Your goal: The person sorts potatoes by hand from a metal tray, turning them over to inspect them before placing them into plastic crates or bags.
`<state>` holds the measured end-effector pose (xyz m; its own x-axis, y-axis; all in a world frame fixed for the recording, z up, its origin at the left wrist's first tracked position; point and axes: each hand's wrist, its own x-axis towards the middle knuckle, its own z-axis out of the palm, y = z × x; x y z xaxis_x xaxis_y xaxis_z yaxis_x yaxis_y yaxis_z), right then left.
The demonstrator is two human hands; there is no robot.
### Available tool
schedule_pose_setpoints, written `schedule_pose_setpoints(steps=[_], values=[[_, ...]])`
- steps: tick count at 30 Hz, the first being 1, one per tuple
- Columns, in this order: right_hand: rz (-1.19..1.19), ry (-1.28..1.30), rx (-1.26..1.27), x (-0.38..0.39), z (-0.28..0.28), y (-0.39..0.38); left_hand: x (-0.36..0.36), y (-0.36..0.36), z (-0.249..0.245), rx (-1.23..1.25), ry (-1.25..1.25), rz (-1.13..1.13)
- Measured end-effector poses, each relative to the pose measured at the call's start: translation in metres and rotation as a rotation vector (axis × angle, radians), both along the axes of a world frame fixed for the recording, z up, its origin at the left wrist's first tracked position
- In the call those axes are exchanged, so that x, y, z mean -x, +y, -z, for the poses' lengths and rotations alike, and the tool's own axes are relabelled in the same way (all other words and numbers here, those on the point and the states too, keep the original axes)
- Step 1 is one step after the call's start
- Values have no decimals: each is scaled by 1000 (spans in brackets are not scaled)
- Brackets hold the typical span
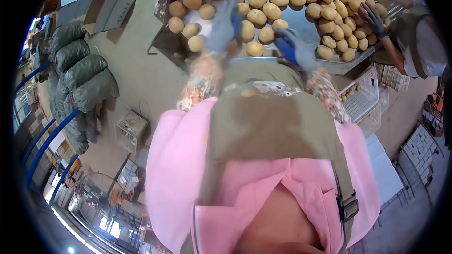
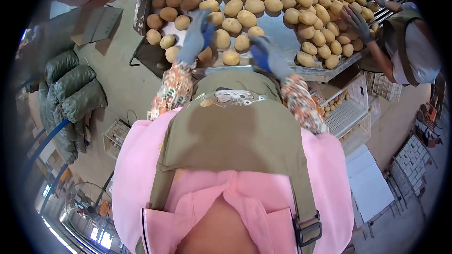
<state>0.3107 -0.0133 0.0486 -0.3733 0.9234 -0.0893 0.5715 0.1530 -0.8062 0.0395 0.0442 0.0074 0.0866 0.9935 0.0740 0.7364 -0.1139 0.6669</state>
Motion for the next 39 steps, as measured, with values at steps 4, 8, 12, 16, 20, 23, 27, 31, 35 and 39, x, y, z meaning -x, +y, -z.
schedule_pose_setpoints(steps=[4, 8, 12, 16, 20, 23, 27, 31, 35, 39], values=[[-349, -73, 486, 30, -22, 19, -12, 14, -5, 91, 91, 89], [189, 42, 297, 33, -23, 28, -11, 19, 0, 497, -348, -11], [-59, -307, -178, 13, 27, 17, -26, 11, -46, 660, -203, -92], [-4, -83, 339, 17, 5, 34, -12, 2, -45, 652, -409, -64], [126, -35, 154, 25, 17, 24, -2, -9, -90, 663, -812, 82], [255, 218, 294, 42, 2, 16, -12, -28, -92, 403, -856, 156], [207, 821, 552, 55, -43, 17, -19, -46, -114, 265, -814, 53], [129, 844, 470, 79, -61, 17, -23, -57, -154, 265, -702, 5], [-19, 731, 439, 99, -133, 17, -22, -65, -129, 35, -243, 75], [257, 1097, 602, 100, -81, 6, -30, -71, -188, 114, -428, 63]])
